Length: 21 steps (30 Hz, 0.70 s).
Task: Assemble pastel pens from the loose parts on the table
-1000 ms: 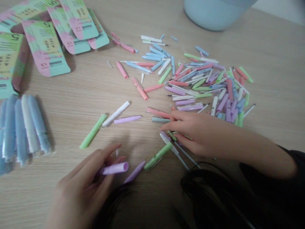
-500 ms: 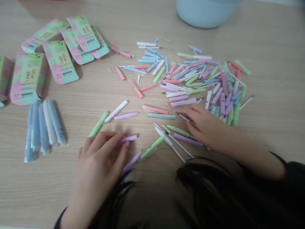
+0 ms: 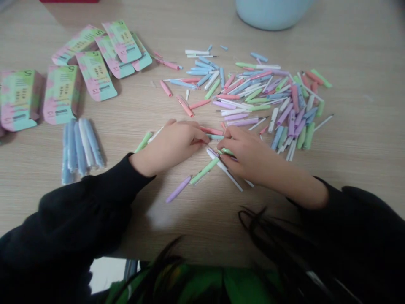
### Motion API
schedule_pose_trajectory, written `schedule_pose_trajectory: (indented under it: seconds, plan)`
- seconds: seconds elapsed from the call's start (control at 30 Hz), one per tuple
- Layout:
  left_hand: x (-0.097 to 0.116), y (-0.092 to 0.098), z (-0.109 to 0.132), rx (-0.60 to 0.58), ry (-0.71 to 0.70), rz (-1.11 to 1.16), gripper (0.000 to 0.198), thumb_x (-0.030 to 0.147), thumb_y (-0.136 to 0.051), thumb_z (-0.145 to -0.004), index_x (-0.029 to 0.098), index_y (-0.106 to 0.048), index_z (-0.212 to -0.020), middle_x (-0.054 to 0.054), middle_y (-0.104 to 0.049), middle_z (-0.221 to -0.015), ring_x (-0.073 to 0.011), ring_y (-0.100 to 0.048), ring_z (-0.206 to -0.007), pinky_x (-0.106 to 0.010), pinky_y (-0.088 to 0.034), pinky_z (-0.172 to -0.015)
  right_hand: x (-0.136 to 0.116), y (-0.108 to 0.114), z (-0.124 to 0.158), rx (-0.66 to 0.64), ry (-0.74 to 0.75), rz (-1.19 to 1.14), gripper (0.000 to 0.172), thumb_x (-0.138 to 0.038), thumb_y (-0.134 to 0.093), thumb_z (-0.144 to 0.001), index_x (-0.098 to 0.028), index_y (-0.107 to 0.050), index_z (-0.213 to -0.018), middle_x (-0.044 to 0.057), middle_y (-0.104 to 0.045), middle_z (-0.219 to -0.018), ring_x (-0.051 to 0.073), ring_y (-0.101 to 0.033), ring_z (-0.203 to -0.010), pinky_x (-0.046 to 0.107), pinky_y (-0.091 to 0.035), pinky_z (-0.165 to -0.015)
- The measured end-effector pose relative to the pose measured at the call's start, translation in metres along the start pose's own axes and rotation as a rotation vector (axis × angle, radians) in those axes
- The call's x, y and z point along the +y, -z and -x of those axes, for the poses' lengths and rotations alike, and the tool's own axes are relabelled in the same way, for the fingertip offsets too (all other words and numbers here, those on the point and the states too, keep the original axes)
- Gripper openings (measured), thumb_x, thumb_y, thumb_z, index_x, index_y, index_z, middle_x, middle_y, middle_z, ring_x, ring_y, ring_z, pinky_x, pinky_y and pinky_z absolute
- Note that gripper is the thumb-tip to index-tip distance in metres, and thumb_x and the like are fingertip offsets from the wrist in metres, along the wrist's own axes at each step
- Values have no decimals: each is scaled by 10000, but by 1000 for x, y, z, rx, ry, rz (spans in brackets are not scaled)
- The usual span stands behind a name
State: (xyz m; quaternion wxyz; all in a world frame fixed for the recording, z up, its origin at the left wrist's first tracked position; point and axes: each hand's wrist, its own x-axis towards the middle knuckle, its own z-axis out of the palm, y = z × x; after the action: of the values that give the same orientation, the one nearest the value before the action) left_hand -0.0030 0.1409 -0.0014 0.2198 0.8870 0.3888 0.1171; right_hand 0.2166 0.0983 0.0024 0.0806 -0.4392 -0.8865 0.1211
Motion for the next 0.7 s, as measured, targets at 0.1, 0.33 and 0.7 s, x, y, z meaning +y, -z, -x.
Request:
schedule_pose_trajectory:
  seconds: [0.1,0.33,0.7]
  plan:
    - [0,-4,-3,-47,-51,-76,254,213,-574,-954,242,-805,-1057,-57,-749,-1173,-234,-672,-1081,-345,-450,-923,5,-5,0,11,4,-1,244,-182,-534,-958,-121,-768,-995,166,-630,-1036,297,-588,-982,402,-434,-856]
    - [5,-9,1,-16,-90,-74,238,216,-579,-980,232,-809,-1037,-69,-728,-1182,-261,-659,-1124,-413,-421,-982,6,-12,-2,62,11,-31,218,-206,-537,-985,-135,-741,-951,160,-640,-1058,293,-577,-1017,411,-415,-897]
    - [3,-18,4,49,-155,-87,288,252,-474,-1047,143,-741,-1059,-149,-739,-1185,-305,-643,-1171,-460,-475,-1023,3,-11,-6,73,6,-37,221,-231,-549,-1004,-131,-720,-906,146,-695,-1043,306,-610,-1034,430,-365,-873]
